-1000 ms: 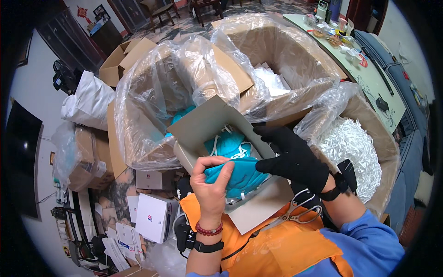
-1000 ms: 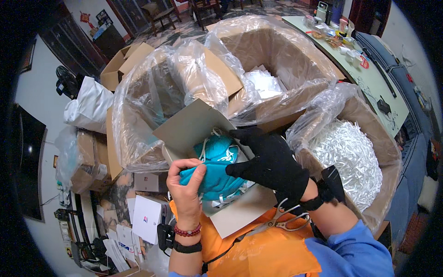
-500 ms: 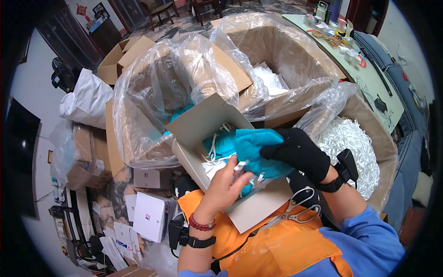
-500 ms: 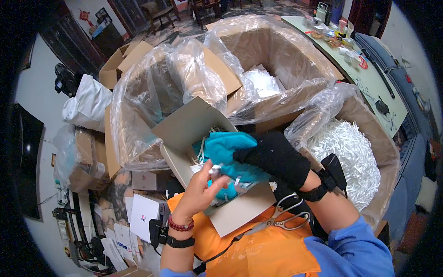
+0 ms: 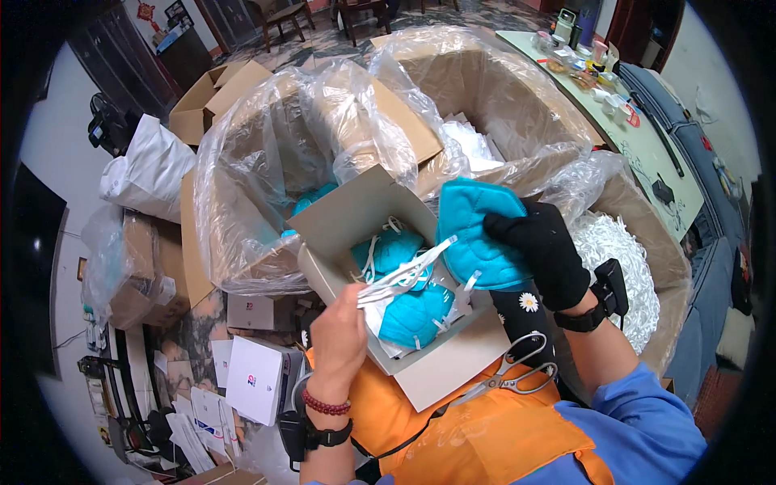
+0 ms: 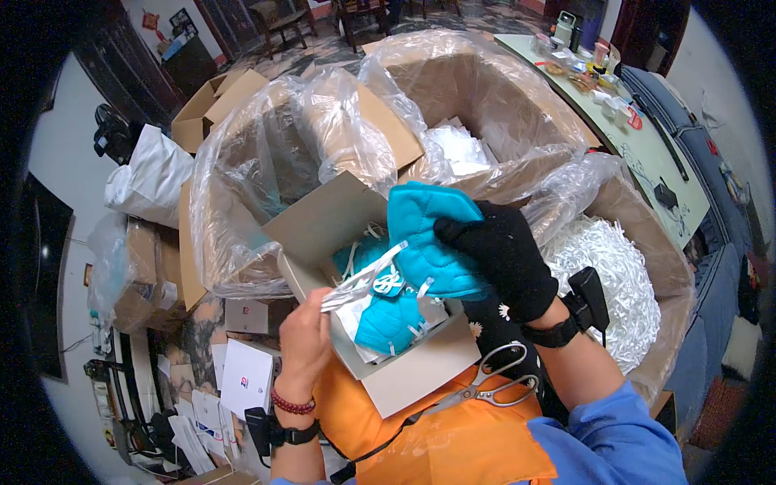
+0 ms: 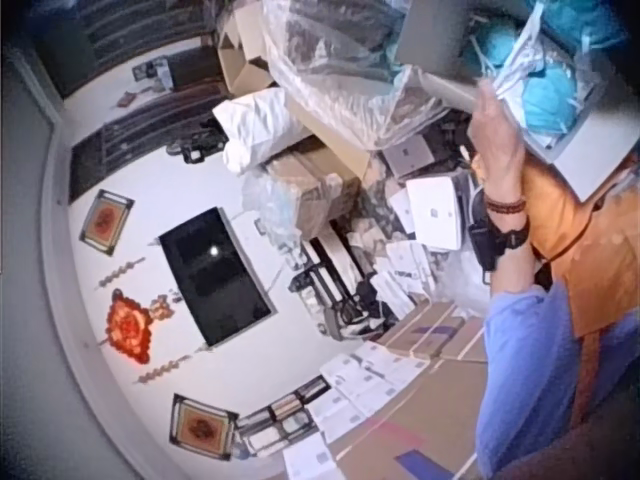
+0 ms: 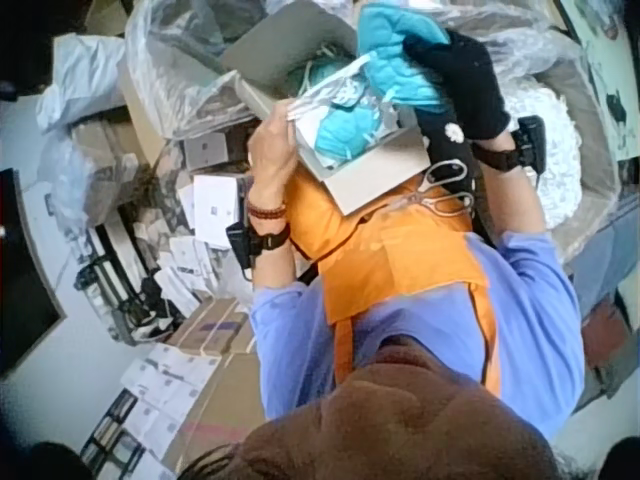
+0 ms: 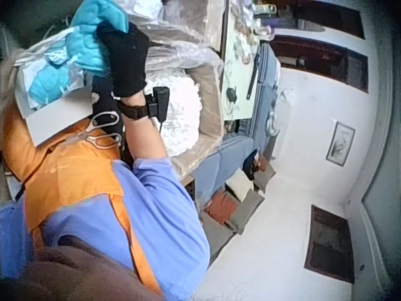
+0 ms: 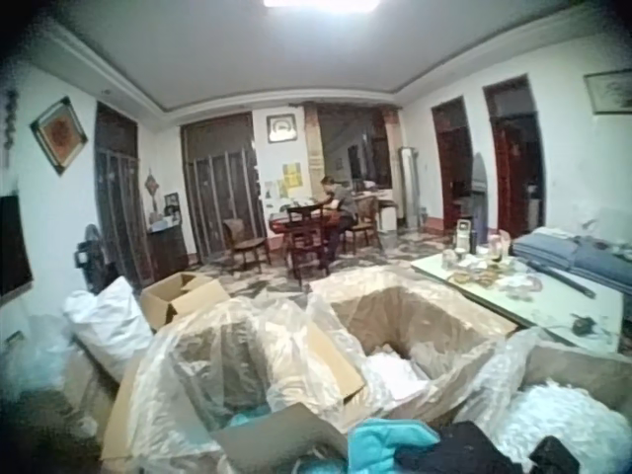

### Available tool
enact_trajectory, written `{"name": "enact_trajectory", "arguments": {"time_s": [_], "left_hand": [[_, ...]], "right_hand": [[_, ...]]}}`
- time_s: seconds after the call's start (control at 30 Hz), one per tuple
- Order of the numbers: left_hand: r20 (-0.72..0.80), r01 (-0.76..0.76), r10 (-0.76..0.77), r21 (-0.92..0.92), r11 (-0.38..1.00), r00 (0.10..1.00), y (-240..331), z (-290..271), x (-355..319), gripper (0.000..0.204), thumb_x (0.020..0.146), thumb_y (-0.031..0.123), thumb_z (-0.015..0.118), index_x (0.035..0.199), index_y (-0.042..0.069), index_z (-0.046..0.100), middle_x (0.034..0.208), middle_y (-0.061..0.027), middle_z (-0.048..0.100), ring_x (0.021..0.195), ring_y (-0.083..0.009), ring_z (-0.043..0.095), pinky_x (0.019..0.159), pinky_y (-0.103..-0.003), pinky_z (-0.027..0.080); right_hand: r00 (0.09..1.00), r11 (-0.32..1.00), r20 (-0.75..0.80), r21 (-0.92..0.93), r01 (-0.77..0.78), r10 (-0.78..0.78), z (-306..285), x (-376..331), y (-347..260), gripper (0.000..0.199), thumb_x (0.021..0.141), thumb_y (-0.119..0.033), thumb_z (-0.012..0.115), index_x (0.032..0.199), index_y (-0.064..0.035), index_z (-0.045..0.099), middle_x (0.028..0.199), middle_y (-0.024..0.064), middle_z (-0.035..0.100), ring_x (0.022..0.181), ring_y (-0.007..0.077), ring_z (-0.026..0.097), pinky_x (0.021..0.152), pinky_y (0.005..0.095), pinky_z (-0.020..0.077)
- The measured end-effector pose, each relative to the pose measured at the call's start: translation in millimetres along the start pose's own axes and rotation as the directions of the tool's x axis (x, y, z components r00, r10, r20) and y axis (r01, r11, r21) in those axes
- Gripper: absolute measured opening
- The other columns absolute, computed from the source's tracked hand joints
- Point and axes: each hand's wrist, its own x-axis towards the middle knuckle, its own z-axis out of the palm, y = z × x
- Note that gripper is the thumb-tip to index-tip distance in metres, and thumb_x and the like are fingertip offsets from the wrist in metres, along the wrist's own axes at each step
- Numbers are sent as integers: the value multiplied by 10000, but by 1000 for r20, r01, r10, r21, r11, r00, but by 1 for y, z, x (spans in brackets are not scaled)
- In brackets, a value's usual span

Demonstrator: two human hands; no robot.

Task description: Packing face masks and instruction leaflets into small cardboard boxes.

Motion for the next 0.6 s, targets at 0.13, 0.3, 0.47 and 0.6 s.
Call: {"name": "enact_trajectory", "arguments": {"time_s": [0.13,0.3,0.47,0.6], "left_hand": [[262,84,-1,-304,949,965,0,9,-8,169,936,108,574,1091,40,565,904,-163,665,776,-331,664,667,-375,515],[507,410,-42,-642,648,861,8,13,-15,292,949,140,630,1186,11,520,968,-31,643,825,-107,662,684,-246,540],[568,498,24,-742,449,823,10,14,-15,325,987,169,571,1269,13,526,986,-40,642,837,-107,650,723,-250,535],[576,418,55,-653,631,816,1,17,-14,296,1042,228,457,1129,-1,624,884,-27,609,735,-82,601,689,-235,525]], "right_hand": [[1000,999,14,47,-23,23,0,-3,-16,262,862,-224,690,980,9,699,863,140,717,736,158,669,693,312,522],[1000,1000,3,-14,-3,3,-2,-6,-27,288,880,-225,677,1015,28,693,869,116,719,750,124,652,714,296,521],[992,991,32,60,-123,121,-1,-7,-30,273,894,-218,670,1013,28,681,857,73,701,751,107,631,703,274,512],[1000,1000,-3,2,31,-31,-3,-8,-19,253,919,-213,647,1011,20,674,846,35,684,739,95,611,693,266,502]]}}
